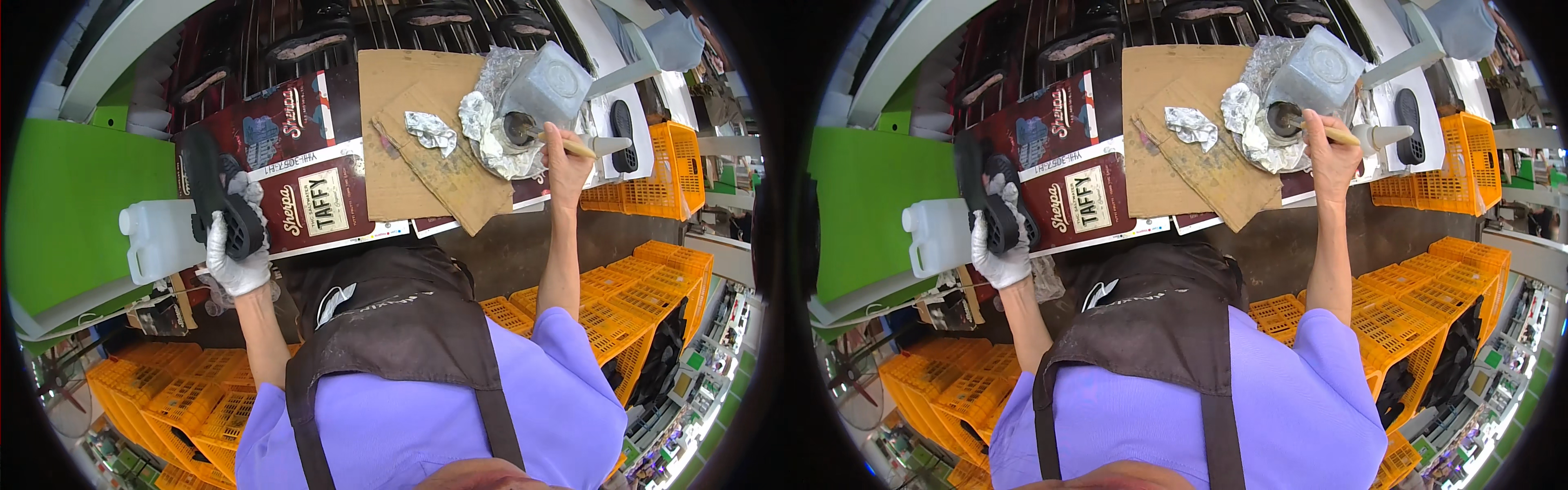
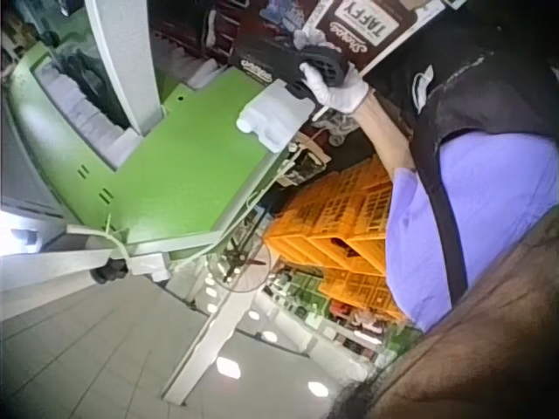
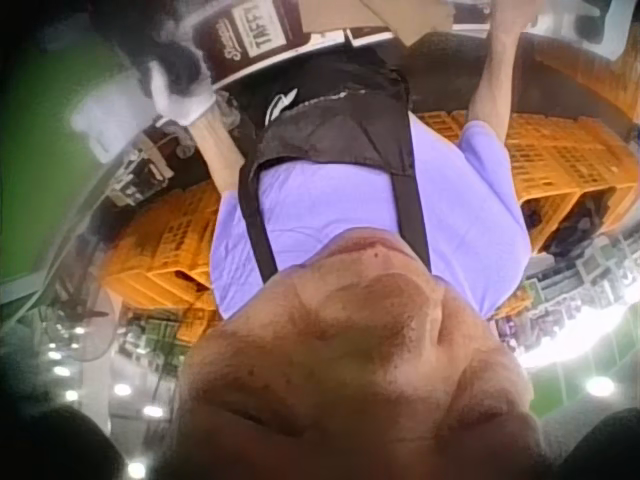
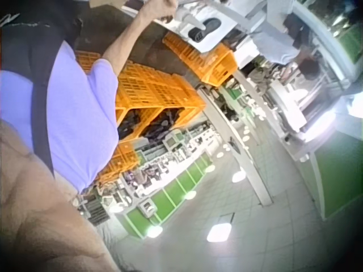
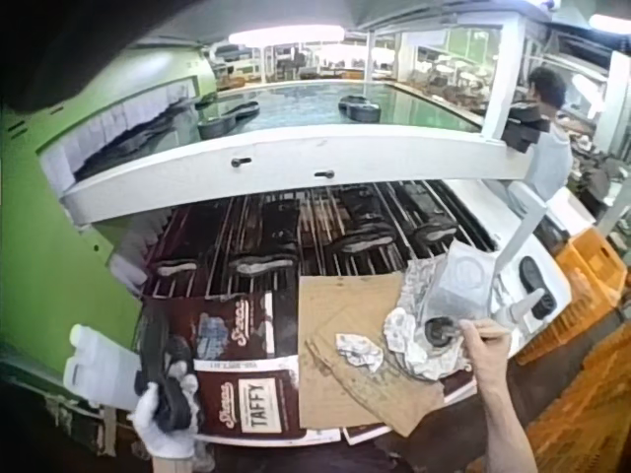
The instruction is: The person applies a dark adhesive to the bottom of a black shoe sole using a brush. They repeatedly dip the brush into a container and spread the substance across the sole's surface, handling multiple soles one by one.
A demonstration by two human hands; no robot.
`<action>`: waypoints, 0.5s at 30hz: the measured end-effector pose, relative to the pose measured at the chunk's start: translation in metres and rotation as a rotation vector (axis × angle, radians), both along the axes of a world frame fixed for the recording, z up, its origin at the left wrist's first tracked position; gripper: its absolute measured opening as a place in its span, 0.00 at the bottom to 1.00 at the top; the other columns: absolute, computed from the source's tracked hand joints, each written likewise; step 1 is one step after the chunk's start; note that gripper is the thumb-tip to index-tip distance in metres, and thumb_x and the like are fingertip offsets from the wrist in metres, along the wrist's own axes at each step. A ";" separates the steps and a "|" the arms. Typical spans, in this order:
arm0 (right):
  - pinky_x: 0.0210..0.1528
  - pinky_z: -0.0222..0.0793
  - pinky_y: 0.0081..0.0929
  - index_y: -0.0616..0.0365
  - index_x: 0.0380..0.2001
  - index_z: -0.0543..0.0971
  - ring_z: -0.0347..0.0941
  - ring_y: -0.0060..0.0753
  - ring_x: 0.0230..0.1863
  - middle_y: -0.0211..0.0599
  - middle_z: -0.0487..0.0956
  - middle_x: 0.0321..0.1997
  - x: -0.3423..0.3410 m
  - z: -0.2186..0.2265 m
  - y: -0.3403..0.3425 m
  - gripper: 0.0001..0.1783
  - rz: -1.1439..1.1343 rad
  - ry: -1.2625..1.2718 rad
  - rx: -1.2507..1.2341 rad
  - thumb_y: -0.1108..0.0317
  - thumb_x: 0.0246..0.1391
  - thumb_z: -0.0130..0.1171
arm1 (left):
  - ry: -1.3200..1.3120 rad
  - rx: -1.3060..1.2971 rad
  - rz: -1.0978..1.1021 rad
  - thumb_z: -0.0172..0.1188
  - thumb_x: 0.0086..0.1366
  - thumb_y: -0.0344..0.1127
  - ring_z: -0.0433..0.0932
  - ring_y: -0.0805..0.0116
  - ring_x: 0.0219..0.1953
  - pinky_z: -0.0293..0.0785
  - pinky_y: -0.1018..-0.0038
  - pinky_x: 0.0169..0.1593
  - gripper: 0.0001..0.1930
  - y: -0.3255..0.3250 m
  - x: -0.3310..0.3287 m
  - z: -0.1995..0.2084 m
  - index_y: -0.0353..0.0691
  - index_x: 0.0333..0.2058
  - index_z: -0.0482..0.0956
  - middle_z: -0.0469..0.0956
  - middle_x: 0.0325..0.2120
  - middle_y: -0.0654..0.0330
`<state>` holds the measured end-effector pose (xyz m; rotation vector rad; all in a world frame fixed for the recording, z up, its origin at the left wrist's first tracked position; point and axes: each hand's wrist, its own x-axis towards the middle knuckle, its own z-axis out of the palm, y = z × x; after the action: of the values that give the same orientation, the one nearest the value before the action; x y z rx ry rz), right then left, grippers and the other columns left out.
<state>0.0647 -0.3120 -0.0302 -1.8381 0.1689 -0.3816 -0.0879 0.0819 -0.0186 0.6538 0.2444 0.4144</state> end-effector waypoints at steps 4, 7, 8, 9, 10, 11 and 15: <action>0.17 0.61 0.10 0.63 0.27 0.79 0.66 0.12 0.15 0.27 0.74 0.17 -0.016 -0.010 -0.001 0.11 -0.026 0.117 0.017 0.64 0.49 0.63 | -0.068 -0.064 -0.150 0.45 0.65 0.49 0.73 0.54 0.38 0.75 0.69 0.40 0.26 -0.012 0.019 -0.012 0.33 0.53 0.63 0.71 0.44 0.43; 0.18 0.62 0.10 0.63 0.28 0.79 0.67 0.12 0.15 0.27 0.74 0.16 -0.021 -0.005 -0.007 0.12 -0.025 0.175 0.007 0.63 0.49 0.62 | -0.003 -0.124 -0.202 0.42 0.66 0.52 0.72 0.52 0.33 0.76 0.68 0.36 0.27 -0.026 0.028 -0.004 0.34 0.52 0.65 0.71 0.41 0.43; 0.18 0.62 0.10 0.63 0.28 0.79 0.66 0.12 0.15 0.27 0.74 0.16 -0.022 0.000 -0.007 0.12 -0.037 0.195 0.005 0.63 0.50 0.62 | -0.031 -0.115 -0.273 0.41 0.65 0.53 0.71 0.51 0.36 0.73 0.66 0.41 0.27 -0.025 0.029 -0.010 0.35 0.52 0.65 0.70 0.43 0.43; 0.17 0.61 0.10 0.62 0.27 0.79 0.66 0.12 0.16 0.27 0.74 0.17 -0.022 0.006 -0.008 0.12 -0.029 0.223 0.015 0.62 0.50 0.61 | -0.066 -0.193 -0.308 0.39 0.66 0.55 0.72 0.51 0.39 0.70 0.63 0.46 0.29 -0.029 0.030 -0.011 0.35 0.53 0.63 0.70 0.44 0.43; 0.17 0.61 0.10 0.62 0.27 0.79 0.66 0.12 0.16 0.26 0.74 0.17 -0.020 0.008 -0.009 0.12 0.021 0.217 -0.014 0.62 0.50 0.61 | -0.101 -0.270 -0.343 0.36 0.66 0.56 0.73 0.50 0.42 0.67 0.60 0.51 0.31 -0.035 0.031 -0.011 0.34 0.54 0.62 0.71 0.45 0.42; 0.17 0.61 0.10 0.62 0.28 0.79 0.66 0.12 0.16 0.26 0.74 0.18 -0.018 0.010 -0.012 0.12 0.071 0.211 -0.044 0.62 0.50 0.61 | -0.087 -0.231 -0.352 0.39 0.65 0.56 0.70 0.50 0.44 0.66 0.62 0.51 0.30 -0.040 0.031 -0.010 0.36 0.55 0.62 0.68 0.47 0.44; 0.24 0.63 0.17 0.60 0.32 0.79 0.68 0.21 0.22 0.30 0.74 0.23 -0.006 0.018 -0.025 0.09 0.408 0.049 -0.411 0.67 0.49 0.61 | -0.107 -0.071 -0.417 0.59 0.55 0.52 0.66 0.53 0.52 0.62 0.63 0.57 0.37 -0.053 0.036 -0.008 0.39 0.58 0.57 0.65 0.51 0.50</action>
<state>0.0589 -0.3366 -0.0120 -2.2251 -0.2697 -0.0854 -0.0519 0.0284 -0.0271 0.5926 0.0177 0.0392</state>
